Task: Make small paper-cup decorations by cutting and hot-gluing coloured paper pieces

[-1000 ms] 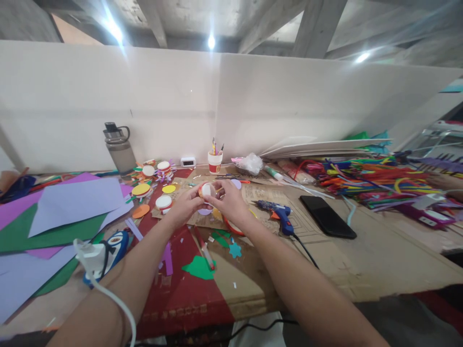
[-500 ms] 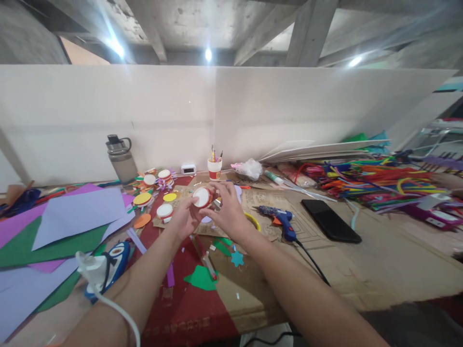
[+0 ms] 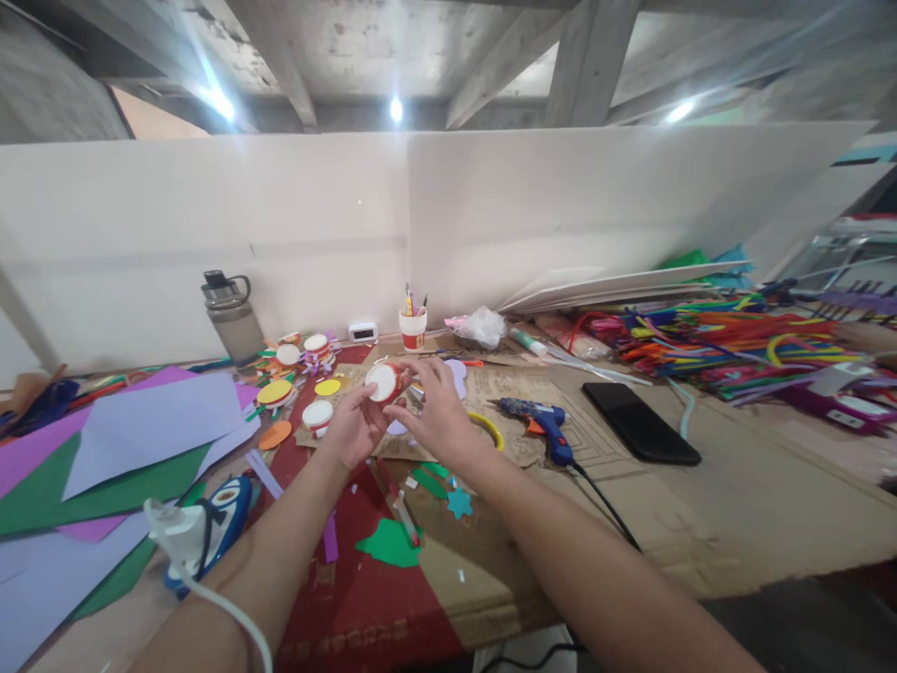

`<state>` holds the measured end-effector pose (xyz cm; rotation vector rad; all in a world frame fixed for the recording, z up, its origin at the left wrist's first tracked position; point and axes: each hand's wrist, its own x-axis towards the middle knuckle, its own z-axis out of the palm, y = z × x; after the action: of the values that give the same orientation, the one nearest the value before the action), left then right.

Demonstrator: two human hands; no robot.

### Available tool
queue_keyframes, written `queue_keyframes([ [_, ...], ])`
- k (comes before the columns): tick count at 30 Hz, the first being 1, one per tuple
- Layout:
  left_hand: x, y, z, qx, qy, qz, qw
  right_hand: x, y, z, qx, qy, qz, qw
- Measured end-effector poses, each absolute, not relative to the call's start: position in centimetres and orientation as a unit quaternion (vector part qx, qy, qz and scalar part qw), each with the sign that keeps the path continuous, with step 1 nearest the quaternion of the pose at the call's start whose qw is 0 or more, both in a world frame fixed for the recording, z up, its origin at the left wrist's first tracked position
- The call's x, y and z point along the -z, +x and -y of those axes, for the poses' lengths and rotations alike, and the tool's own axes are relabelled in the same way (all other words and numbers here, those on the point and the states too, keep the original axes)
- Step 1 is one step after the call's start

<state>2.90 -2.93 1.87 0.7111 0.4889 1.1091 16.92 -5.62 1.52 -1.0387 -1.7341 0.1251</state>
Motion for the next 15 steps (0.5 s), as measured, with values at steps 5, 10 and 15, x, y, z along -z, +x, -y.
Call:
queue_keyframes([
  [5,-1.4,3.2,2.7,-0.546,0.397,-0.2,0.71,-1.4,17.0,5.6,-0.03,-0.461,0.698,0.548],
  [10,-0.8,3.6,2.9,-0.569,0.454,-0.191,0.659,-1.3,17.1,5.4,-0.05,-0.48,0.677,0.556],
  [15,-1.1,4.3,4.0,-0.548,0.494,-0.173,0.653,-1.3,17.6,4.7,-0.127,-0.501,0.638,0.571],
])
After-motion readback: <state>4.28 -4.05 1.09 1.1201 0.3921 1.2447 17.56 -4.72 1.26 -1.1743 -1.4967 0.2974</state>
